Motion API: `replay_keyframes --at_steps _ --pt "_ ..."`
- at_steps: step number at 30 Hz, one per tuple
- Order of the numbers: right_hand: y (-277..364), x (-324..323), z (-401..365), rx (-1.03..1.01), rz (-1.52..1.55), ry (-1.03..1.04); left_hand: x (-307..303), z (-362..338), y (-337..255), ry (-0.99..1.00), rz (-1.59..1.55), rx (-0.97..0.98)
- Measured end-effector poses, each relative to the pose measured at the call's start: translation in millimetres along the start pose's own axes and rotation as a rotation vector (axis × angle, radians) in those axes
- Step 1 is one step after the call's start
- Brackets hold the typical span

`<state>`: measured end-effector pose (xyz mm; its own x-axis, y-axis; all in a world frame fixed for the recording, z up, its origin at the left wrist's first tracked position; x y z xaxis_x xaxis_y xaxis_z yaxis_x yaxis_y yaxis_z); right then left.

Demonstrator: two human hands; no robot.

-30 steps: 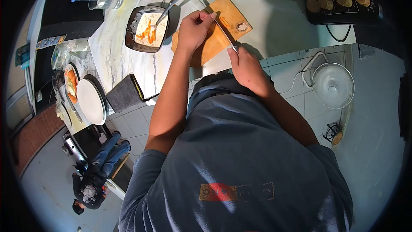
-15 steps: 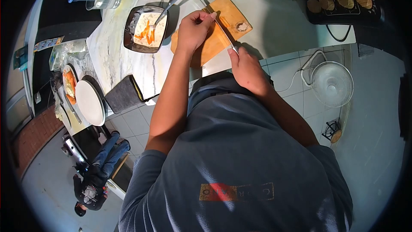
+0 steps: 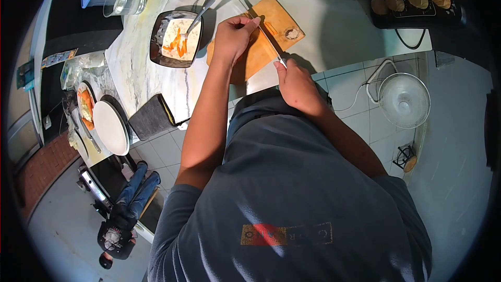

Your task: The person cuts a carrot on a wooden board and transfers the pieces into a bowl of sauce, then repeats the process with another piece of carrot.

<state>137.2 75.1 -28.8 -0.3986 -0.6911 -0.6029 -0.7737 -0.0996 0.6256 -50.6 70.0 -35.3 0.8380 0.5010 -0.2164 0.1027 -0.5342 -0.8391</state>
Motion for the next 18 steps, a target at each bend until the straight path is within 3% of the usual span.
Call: replay_keyframes --at_steps 13,18 --pt "-8 -5 -1 -0.005 -0.061 0.025 1 7 7 0.045 0.083 0.059" --pt "-22 -8 -8 -0.008 -0.056 0.042 -8 -18 -2 -0.036 0.328 0.313"
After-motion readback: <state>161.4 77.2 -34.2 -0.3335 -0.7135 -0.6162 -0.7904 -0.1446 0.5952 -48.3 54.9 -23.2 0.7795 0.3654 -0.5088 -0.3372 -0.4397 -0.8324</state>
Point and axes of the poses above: each hand's wrist, its own z-axis towards the middle knuckle, its own x-axis out of the palm, y = z × x, the point moved 9 cm from there along z, towards the middle knuckle, and after that the axes turned 2 degrees about z, right-handed, at the moved point
